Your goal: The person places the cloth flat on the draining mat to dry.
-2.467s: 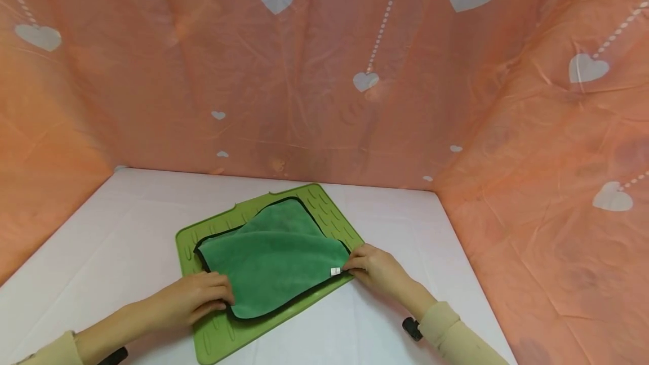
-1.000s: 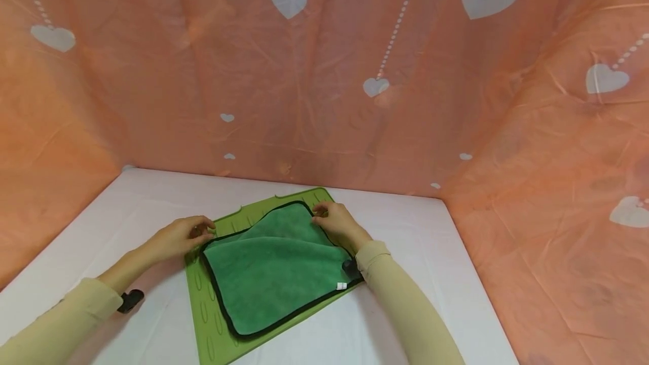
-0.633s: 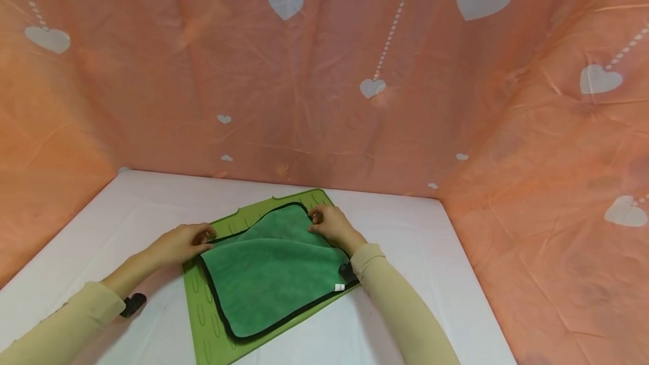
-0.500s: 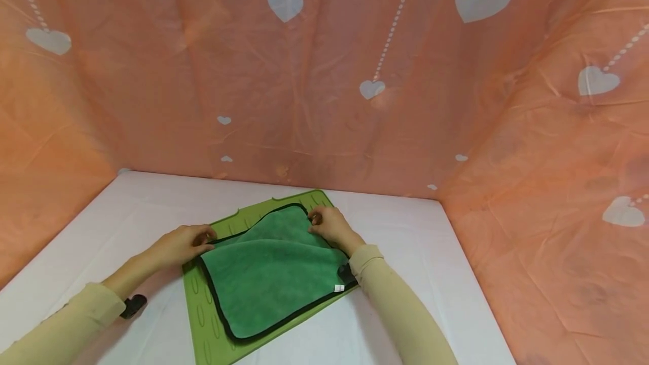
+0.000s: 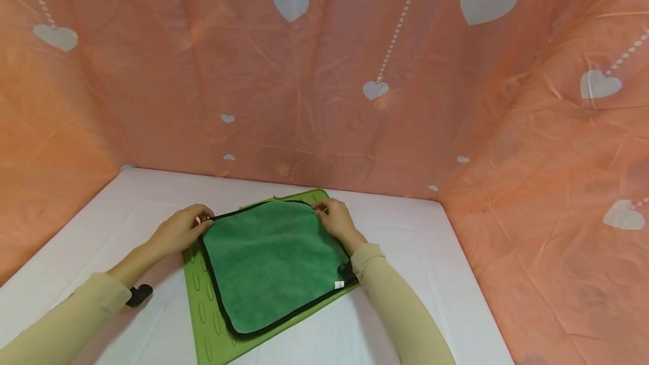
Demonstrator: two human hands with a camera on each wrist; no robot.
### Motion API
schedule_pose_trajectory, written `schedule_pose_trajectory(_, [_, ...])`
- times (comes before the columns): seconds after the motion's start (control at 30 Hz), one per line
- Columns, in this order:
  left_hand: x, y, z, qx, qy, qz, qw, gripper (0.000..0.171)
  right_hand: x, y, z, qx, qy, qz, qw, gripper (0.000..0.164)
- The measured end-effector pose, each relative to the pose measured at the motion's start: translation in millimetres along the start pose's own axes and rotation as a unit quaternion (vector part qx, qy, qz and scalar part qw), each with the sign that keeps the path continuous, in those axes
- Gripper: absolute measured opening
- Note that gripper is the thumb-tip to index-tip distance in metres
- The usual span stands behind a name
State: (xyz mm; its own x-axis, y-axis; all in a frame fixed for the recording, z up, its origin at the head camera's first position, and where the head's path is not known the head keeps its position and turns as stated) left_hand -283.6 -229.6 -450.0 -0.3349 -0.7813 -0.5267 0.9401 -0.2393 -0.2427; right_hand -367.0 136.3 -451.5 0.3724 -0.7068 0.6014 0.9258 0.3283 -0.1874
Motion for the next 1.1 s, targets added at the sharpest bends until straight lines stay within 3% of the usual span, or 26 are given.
schedule_pose_trajectory(0.1, [3.1, -4.6, -1.4, -0.009, 0.002, 0.015, 0.9998, 0.015, -2.6, -1.6, -1.0, -0.017, 0.002, 0.001, 1.0, 0.018])
schedule_pose_trajectory(0.27, [8.6, -8.7, -7.1, 0.016, 0.001, 0.027, 0.9995, 0.018, -7.0, -1.9, -6.6, 0.008, -0.003, -0.011, 1.0, 0.019])
schedule_pose_trajectory(0.4, [9.9, -7.0, -11.0, 0.036, 0.002, 0.021, 0.9991, 0.021, -9.7, -2.5, -7.6, 0.017, -0.001, -0.033, 0.999, 0.023])
schedule_pose_trajectory(0.63, [6.8, -6.5, -11.1, 0.043, -0.002, -0.008, 0.9991, 0.03, -10.7, -4.8, -5.6, 0.045, -0.019, -0.065, 0.997, 0.029])
schedule_pose_trajectory(0.83, [5.0, -7.7, -11.7, 0.051, -0.007, -0.019, 0.9985, 0.03, -14.9, -10.3, -6.8, -0.02, -0.026, -0.07, 0.997, 0.015])
schedule_pose_trajectory(0.97, [2.4, -5.4, -12.8, 0.038, -0.026, -0.02, 0.9987, 0.03, -15.0, -10.5, -7.3, -0.013, -0.011, -0.07, 0.997, 0.016])
schedule_pose_trajectory(1.1, [-6.9, 0.6, -13.6, 0.004, -0.071, -0.044, 0.9965, 0.03, -8.8, -4.9, -5.1, 0.016, 0.023, -0.035, 0.999, 0.025])
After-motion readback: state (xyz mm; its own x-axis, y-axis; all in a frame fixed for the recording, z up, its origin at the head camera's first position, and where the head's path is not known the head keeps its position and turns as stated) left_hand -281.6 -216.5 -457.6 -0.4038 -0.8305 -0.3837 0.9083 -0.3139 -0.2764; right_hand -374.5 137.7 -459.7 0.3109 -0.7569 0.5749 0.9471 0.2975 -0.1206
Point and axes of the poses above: each hand's wrist, its own y-axis away from the middle knuckle, its own z-axis out of the back of the hand, x = y × z, the point moved 3 cm from there along -y, towards the middle knuckle, and after that the axes turned 1 degree about -z, right-handed, at the moved point
